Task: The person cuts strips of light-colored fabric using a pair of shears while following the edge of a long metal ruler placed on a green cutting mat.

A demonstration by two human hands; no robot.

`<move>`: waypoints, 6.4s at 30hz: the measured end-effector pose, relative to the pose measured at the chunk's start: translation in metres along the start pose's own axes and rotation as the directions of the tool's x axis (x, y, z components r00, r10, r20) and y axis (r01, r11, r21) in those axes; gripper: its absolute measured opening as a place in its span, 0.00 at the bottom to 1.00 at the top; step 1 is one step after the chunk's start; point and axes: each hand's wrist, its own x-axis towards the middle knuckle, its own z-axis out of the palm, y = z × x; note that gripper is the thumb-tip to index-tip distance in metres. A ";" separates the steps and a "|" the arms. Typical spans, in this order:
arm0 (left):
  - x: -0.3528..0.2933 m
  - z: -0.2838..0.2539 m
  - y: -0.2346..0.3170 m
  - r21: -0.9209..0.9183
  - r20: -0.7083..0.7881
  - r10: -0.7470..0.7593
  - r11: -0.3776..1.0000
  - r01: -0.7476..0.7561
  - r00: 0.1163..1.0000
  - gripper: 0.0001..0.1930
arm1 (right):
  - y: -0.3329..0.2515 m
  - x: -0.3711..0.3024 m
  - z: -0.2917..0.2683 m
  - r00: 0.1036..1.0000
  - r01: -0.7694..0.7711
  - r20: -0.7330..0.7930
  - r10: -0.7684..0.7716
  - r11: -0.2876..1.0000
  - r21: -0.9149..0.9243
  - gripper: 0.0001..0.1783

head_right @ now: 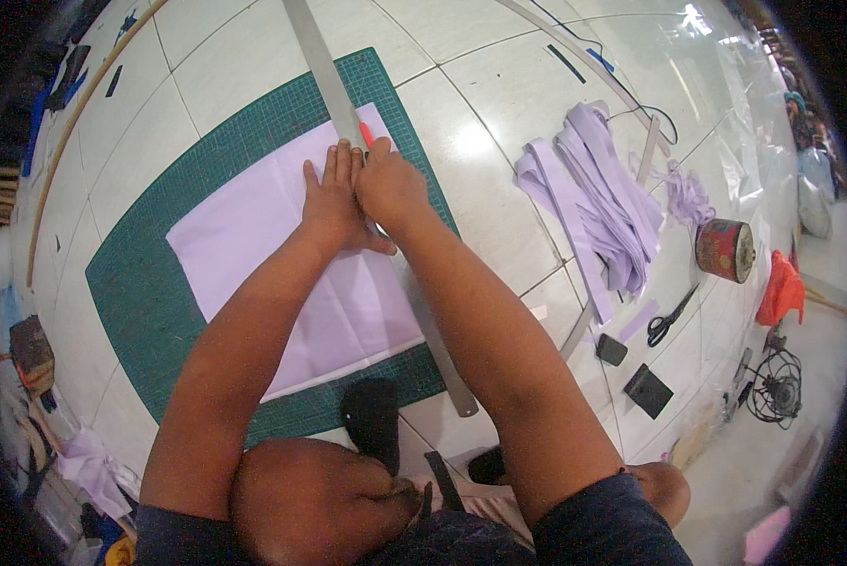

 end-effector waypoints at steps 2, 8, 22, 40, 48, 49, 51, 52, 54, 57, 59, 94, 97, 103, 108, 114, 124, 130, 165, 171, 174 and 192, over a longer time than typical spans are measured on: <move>0.000 0.000 0.001 0.008 -0.013 0.005 1.000 -0.005 1.000 0.79 | -0.002 0.005 -0.007 1.000 0.020 0.023 -0.019 1.000 -0.007 0.22; 0.005 -0.003 0.014 0.056 -0.002 0.005 0.998 -0.005 1.000 0.79 | 0.025 -0.006 -0.015 0.989 -0.008 0.146 0.016 0.998 -0.058 0.21; 0.006 0.002 0.007 0.008 -0.210 0.022 1.000 -0.021 0.977 0.72 | 0.069 -0.141 -0.063 0.999 -0.038 0.011 0.037 0.964 0.262 0.15; 0.100 -0.045 -0.040 -0.516 -0.329 -0.187 0.856 -0.010 0.926 0.28 | 0.127 -0.198 -0.037 0.987 -0.162 0.053 0.153 0.918 0.363 0.17; 0.042 -0.009 -0.036 -0.294 -0.161 -0.037 0.956 -0.011 0.986 0.64 | 0.066 -0.099 -0.033 0.999 -0.018 0.034 0.016 0.997 0.072 0.17; 0.041 -0.009 -0.036 -0.301 -0.119 -0.022 0.954 -0.015 0.993 0.67 | 0.057 -0.084 -0.029 0.999 -0.003 0.035 0.000 0.998 0.064 0.16; 0.040 -0.009 -0.036 -0.335 -0.117 -0.032 0.942 -0.009 0.993 0.67 | 0.040 -0.058 -0.022 0.999 0.036 0.034 -0.038 0.997 0.061 0.16; 0.040 -0.008 -0.036 -0.348 -0.117 -0.029 0.937 -0.013 0.993 0.67 | 0.033 -0.048 -0.019 0.998 0.055 0.031 -0.057 0.996 0.063 0.15; 0.041 -0.005 -0.036 -0.366 -0.149 -0.029 0.930 -0.028 0.988 0.65 | 0.020 -0.030 -0.013 0.998 0.065 0.020 -0.066 0.996 0.060 0.15; 0.042 0.001 -0.037 -0.371 -0.214 -0.036 0.927 -0.048 0.976 0.61 | 0.011 -0.013 -0.005 0.998 0.058 0.004 -0.058 0.997 0.047 0.15; 0.043 0.003 -0.040 -0.360 -0.214 -0.035 0.932 -0.046 0.976 0.60 | 0.008 -0.010 0.000 0.997 0.079 0.003 -0.079 0.996 0.043 0.16; 0.046 -0.007 -0.042 -0.261 -0.125 -0.004 0.965 -0.029 0.992 0.63 | 0.070 -0.175 -0.065 0.981 -0.172 0.095 0.170 0.985 0.016 0.13; 0.055 -0.029 -0.032 -0.444 -0.178 -0.121 0.896 0.030 0.977 0.50 | 0.101 -0.191 -0.072 0.982 -0.179 -0.027 0.188 0.965 0.189 0.14; 0.097 -0.035 -0.020 -0.227 -0.430 -0.136 0.973 0.039 0.892 0.26 | 0.135 -0.229 -0.047 0.978 -0.209 0.051 0.204 0.919 0.335 0.14; 0.108 -0.046 -0.019 -0.336 -0.397 -0.138 0.942 -0.004 0.907 0.18 | 0.135 -0.248 -0.029 0.971 -0.234 0.055 0.234 0.869 0.435 0.13; 0.061 -0.116 0.016 -0.617 -0.466 -0.005 0.718 -0.321 0.885 0.14 | 0.149 -0.226 -0.025 0.912 -0.234 -0.091 0.400 0.690 0.685 0.25; -0.066 -0.185 0.083 -0.785 -0.537 0.376 0.107 -0.611 0.755 0.21 | 0.078 -0.114 -0.054 0.817 0.409 -0.500 0.287 0.323 0.854 0.41; -0.034 -0.199 0.067 -0.742 -0.669 0.138 -0.063 -0.668 0.730 0.22 | 0.137 -0.179 -0.059 0.742 0.200 -0.542 0.393 0.643 0.740 0.32; 0.027 0.074 -0.063 -0.298 -0.602 -0.173 0.954 -0.019 0.779 0.32 | 0.130 -0.283 0.040 0.958 -0.031 -0.275 0.087 0.979 0.203 0.23; 0.023 0.085 -0.066 -0.377 -0.625 -0.208 0.925 -0.057 0.752 0.33 | 0.125 -0.284 0.049 0.971 -0.139 -0.181 0.158 0.984 0.111 0.25; 0.024 0.085 -0.062 -0.395 -0.610 -0.216 0.917 -0.056 0.763 0.33 | 0.122 -0.284 0.046 0.960 -0.211 -0.158 0.233 0.967 0.142 0.24; 0.025 0.087 -0.067 -0.404 -0.592 -0.220 0.914 -0.049 0.775 0.29 | 0.124 -0.313 0.069 0.973 -0.196 -0.073 0.217 0.954 0.227 0.26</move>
